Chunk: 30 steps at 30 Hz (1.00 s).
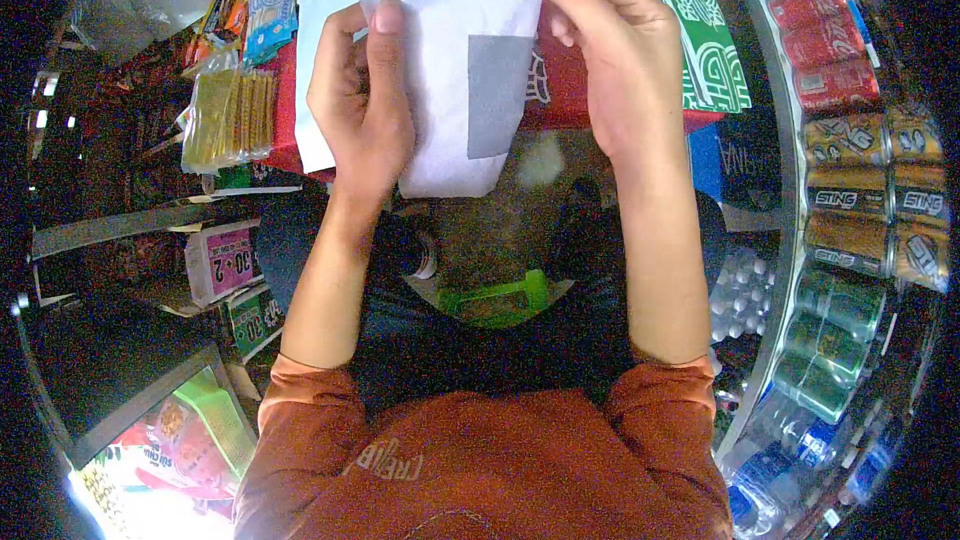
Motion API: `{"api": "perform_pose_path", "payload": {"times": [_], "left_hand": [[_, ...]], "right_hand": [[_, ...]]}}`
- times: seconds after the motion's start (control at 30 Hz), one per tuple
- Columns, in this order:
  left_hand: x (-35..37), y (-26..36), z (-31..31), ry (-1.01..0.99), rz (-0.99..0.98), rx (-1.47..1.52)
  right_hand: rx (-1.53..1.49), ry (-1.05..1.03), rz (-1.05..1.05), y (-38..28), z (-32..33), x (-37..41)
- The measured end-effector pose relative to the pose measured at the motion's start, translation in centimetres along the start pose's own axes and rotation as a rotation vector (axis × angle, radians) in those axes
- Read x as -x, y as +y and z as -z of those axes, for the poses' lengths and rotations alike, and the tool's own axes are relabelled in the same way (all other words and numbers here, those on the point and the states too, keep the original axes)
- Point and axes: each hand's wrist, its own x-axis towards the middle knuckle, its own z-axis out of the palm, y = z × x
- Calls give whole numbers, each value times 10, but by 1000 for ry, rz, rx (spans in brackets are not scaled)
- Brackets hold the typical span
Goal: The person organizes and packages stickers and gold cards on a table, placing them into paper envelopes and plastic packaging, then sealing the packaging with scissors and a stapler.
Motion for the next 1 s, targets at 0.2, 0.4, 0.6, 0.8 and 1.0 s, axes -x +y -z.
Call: {"api": "perform_pose_path", "payload": {"times": [0.2,0.4,0.6,0.8,1.0], "left_hand": [[-1,-2,-1,28,19,79],[-11,4,6,134,140,239],[-20,-8,13,222,87,239],[-26,-11,23,299,161,219],[-29,-17,29,249,146,152]], "right_hand": [[-36,-48,-58,1,4,-1],[180,-363,-113,2,-4,7],[244,-419,-131,4,-5,9],[453,-589,-96,6,-4,9],[414,-583,-123,9,-2,7]]}}
